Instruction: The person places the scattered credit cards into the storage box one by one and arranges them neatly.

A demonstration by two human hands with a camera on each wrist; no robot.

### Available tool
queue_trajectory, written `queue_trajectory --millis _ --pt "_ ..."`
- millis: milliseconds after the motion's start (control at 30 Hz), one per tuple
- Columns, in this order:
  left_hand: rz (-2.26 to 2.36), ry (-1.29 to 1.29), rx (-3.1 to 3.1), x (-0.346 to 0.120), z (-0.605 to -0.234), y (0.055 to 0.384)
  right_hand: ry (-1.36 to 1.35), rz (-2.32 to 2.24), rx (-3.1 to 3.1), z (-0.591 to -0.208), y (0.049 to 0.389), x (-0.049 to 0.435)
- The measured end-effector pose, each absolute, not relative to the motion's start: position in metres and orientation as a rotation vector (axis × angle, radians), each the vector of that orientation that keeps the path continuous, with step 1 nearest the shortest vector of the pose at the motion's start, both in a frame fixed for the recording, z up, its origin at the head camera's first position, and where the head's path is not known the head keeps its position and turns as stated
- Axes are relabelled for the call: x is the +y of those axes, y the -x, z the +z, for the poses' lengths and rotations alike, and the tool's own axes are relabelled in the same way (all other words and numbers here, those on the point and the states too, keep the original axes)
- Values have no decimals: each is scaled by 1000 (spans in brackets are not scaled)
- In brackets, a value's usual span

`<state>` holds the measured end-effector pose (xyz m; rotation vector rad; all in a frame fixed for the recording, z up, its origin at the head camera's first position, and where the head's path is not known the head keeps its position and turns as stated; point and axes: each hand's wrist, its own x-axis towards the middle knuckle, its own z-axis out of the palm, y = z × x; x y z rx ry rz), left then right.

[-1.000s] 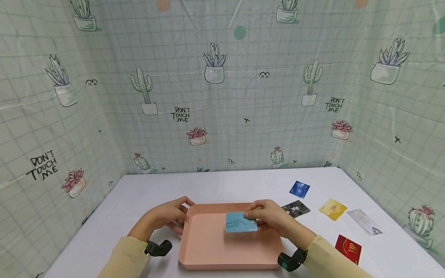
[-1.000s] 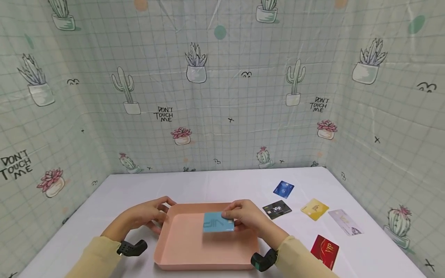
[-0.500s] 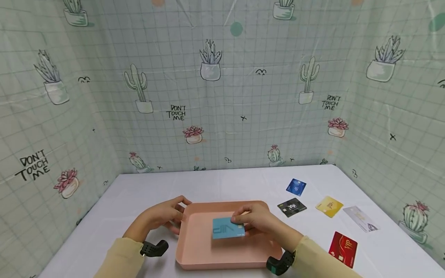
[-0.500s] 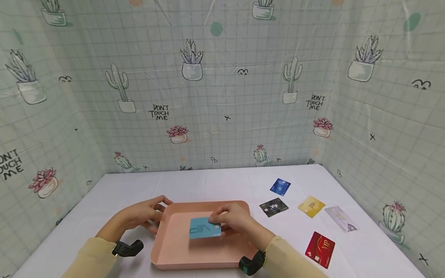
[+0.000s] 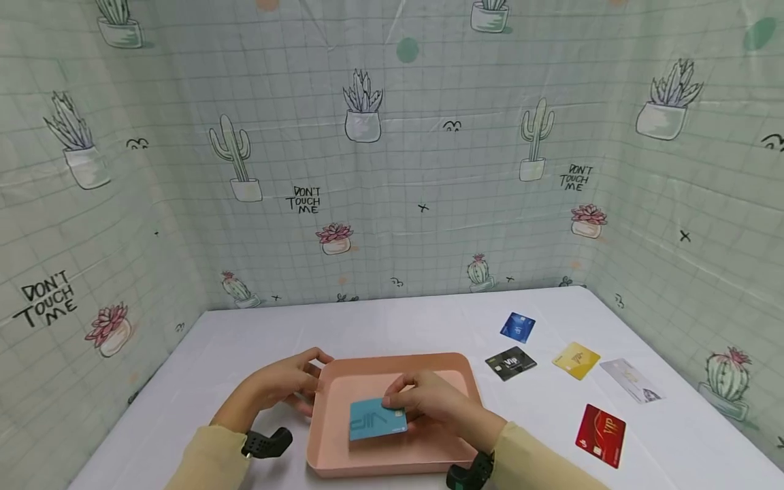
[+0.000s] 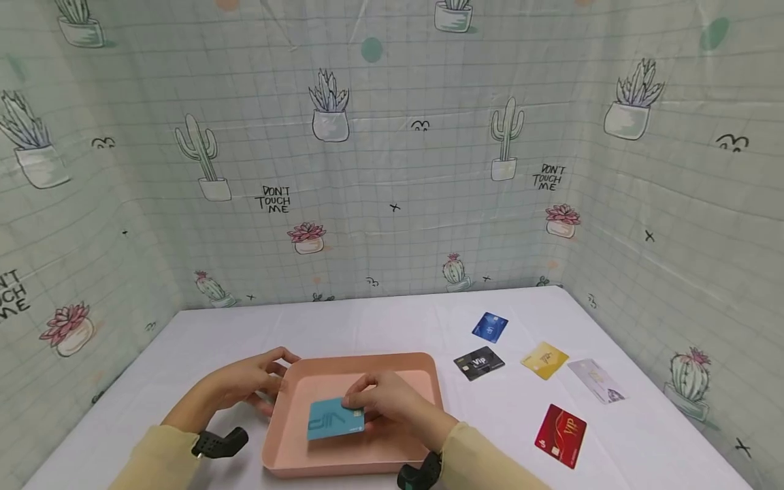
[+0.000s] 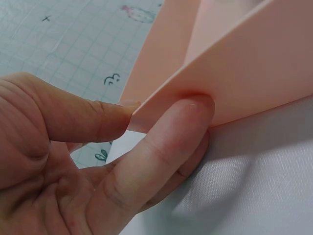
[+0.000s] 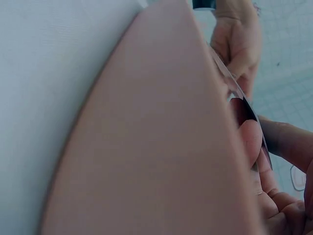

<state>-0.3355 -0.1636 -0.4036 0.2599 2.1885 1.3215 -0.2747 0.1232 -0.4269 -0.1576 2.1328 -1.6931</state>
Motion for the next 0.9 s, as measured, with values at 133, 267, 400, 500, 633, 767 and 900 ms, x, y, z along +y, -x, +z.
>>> queue_trajectory --millis 133,267,400,500,633,767,900 --pt "1329 -267 2171 -167 -403 335 181 -1656 2143 -432 272 118" --pt "1335 -290 2153 -166 -403 336 198 -1667 2122 -436 269 116" --pt "1332 -298 2148 -164 -403 338 176 -1668 2121 -436 267 113" --pt "1333 -304 2145 -163 -404 339 148 -1671 2117 -436 265 111" --pt "1326 -299 2149 -161 -404 339 137 -1673 2100 -436 263 108" --pt "1312 -269 2167 -161 -404 338 156 -1670 2078 -437 261 105" --pt "1308 -272 2174 -162 -405 338 159 -1680 2050 -439 258 103"
